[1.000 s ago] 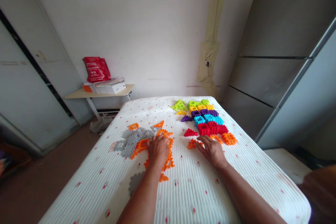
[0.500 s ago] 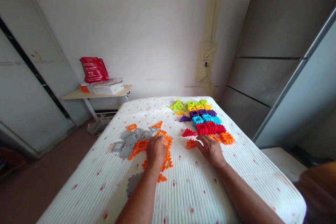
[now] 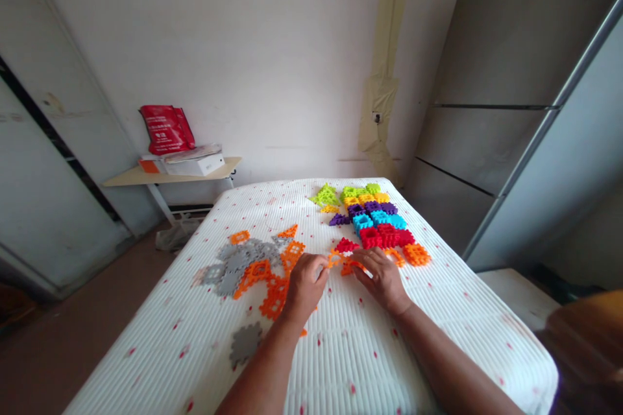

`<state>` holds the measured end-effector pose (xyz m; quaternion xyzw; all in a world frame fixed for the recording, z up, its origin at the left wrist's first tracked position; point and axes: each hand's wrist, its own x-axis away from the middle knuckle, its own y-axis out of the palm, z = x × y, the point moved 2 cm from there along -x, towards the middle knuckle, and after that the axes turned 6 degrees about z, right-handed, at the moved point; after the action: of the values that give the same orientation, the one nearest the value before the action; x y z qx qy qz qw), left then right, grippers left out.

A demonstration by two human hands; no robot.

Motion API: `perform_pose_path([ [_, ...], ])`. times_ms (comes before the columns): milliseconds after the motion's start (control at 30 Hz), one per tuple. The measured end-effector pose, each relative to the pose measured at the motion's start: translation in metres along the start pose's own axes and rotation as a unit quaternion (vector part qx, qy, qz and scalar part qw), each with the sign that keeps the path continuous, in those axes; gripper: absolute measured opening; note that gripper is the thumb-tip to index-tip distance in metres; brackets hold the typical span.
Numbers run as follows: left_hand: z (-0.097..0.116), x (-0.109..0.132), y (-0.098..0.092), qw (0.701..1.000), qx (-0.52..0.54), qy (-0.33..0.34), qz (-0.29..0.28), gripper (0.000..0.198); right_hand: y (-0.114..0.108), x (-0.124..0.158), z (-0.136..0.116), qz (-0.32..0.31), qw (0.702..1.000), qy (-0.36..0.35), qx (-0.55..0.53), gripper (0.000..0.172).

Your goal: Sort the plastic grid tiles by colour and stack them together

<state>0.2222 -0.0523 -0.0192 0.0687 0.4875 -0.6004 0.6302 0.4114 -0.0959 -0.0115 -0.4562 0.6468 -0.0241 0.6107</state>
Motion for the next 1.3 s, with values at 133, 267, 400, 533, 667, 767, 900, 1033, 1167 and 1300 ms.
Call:
perform_pose_path([
  [133,0.014,0.003,0.005,0.999,0.026,0.034,-0.002,0.014,0.003,0.003,0.003,-0.025,0.999,0.014,-0.028,0.023],
  [267,0.017,0.005,0.009,0.998,0.034,0.046,0.001,0.014,0.002,0.005,0.008,-0.011,0.998,0.026,-0.056,0.021],
  [400,0.015,0.010,0.018,0.998,0.029,0.047,-0.020,0.025,-0.003,0.006,0.017,-0.018,0.999,0.037,-0.025,0.020],
  [533,0.013,0.017,0.029,0.995,0.023,0.040,-0.084,0.046,-0.007,0.008,0.025,-0.047,0.998,0.049,0.018,0.020],
  [667,0.013,0.019,0.033,0.992,0.027,0.035,-0.114,0.057,-0.006,0.010,0.031,-0.060,0.996,0.056,0.039,0.020],
  [767,0.014,0.018,0.033,0.991,0.025,0.036,-0.126,0.062,-0.005,0.010,0.033,-0.070,0.995,0.050,0.043,0.021],
  [900,0.014,0.018,0.034,0.989,0.016,0.034,-0.140,0.064,-0.003,0.010,0.033,-0.091,0.993,0.051,0.058,0.025],
  [1033,0.013,0.020,0.035,0.989,0.009,0.028,-0.148,0.064,-0.003,0.009,0.033,-0.112,0.989,0.063,0.072,0.025],
  [1167,0.012,0.021,0.036,0.988,-0.010,0.020,-0.150,0.063,-0.002,0.010,0.033,-0.131,0.986,0.067,0.083,0.019],
  [1300,0.012,0.019,0.038,0.987,-0.060,0.012,-0.147,0.063,-0.001,0.009,0.034,-0.143,0.981,0.100,0.090,0.020],
])
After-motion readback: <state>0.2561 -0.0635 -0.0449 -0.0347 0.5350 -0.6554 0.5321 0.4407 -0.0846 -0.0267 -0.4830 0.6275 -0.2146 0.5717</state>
